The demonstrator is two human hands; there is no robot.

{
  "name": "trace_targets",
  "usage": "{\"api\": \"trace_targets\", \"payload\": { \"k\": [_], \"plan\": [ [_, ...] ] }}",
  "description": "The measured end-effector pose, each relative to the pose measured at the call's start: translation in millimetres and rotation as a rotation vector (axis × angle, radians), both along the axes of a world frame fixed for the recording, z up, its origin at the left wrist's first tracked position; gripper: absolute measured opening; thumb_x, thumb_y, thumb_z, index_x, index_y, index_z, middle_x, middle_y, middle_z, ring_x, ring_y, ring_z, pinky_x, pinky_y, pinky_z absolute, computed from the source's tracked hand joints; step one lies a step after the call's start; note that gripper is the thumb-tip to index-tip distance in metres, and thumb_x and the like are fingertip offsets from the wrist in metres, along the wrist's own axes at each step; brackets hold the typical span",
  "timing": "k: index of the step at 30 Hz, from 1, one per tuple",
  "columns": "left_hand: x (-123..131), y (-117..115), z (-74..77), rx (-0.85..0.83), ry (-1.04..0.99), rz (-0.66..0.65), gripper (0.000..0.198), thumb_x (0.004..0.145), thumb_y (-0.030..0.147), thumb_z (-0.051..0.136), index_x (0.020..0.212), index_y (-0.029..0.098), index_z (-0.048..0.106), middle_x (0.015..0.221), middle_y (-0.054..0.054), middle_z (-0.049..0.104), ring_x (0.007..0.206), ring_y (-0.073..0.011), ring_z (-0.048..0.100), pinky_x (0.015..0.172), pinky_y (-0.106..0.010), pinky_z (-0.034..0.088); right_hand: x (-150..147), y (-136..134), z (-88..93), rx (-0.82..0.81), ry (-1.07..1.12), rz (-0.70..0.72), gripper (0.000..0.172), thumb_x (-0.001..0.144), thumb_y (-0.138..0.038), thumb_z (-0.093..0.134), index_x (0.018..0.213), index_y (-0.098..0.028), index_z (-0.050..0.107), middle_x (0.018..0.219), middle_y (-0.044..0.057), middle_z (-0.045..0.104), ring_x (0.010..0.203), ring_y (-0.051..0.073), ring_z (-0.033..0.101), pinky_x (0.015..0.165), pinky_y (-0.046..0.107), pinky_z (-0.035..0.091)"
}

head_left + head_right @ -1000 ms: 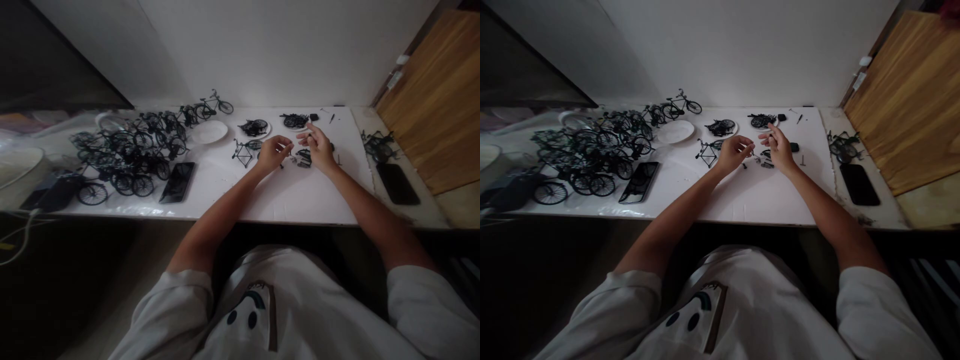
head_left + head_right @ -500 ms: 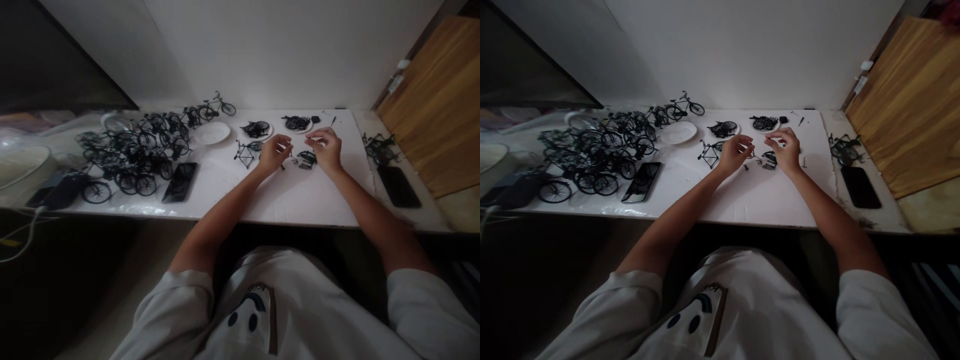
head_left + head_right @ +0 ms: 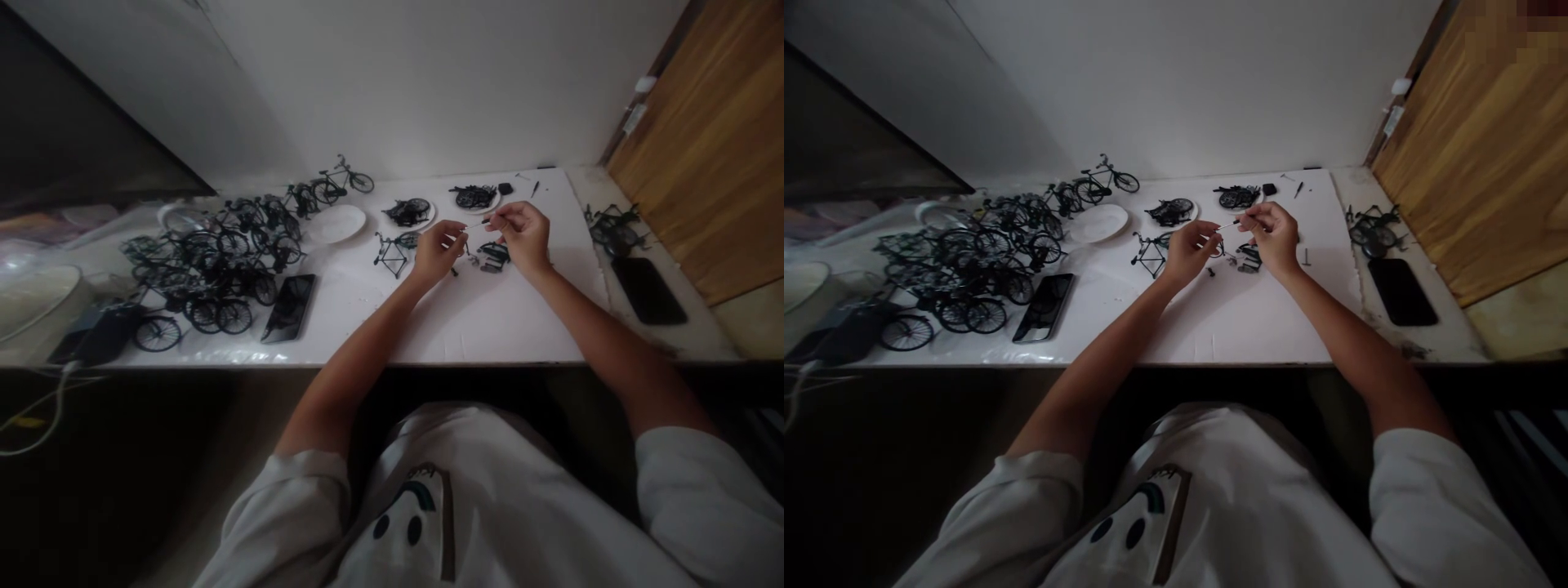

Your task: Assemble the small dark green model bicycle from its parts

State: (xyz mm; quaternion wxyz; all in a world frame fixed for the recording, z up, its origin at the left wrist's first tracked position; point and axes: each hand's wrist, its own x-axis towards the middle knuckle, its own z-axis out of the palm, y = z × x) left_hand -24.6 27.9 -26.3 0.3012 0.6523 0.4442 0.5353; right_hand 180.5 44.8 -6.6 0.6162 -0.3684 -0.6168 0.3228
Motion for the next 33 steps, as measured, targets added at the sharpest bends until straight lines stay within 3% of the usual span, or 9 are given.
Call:
{"api": "trace_targets", "payload": {
  "k": [10, 24, 33],
  "plan": [
    [0.5, 2.2, -2.3, -0.033, -0.048, -0.041, 0.023, 0.097, 0.033, 0.080, 0.113, 0.017, 0.076, 0.103, -0.007, 0.081, 0.069, -0.0107, 0.076, 0.060, -0.020, 0.059, 0.3, 0.8, -2.5, -0.027, 0.048, 0.021, 0.063, 0.078, -0.081, 0.087, 0.100, -0.026, 0.067, 0.104, 0.006, 0.082, 0.083, 0.018, 0.078, 0.051, 0.022, 0.055],
    [-0.8, 2.9, -2.2, -0.043, -0.030, -0.039, 0.025, 0.096, 0.035, 0.081, 0.113, 0.017, 0.077, 0.099, -0.007, 0.082, 0.069, -0.0125, 0.077, 0.058, -0.021, 0.058, -0.8, -0.6, -0.9, -0.026, 0.012, 0.033, 0.063, 0.081, -0.083, 0.084, 0.099, -0.027, 0.062, 0.106, 0.008, 0.082, 0.083, 0.018, 0.078, 0.048, 0.022, 0.051],
    [-1.7, 4.3, -5.0, 0.005, -0.015, -0.060, 0.022, 0.096, 0.035, 0.080, 0.109, 0.017, 0.078, 0.094, -0.006, 0.082, 0.068, -0.0126, 0.077, 0.058, -0.022, 0.056, -0.7, 1.6, -4.2, -0.044, 0.024, 0.000, 0.067, 0.078, -0.085, 0.085, 0.100, -0.025, 0.063, 0.096, 0.006, 0.078, 0.080, 0.018, 0.078, 0.045, 0.020, 0.049]
  ]
}}
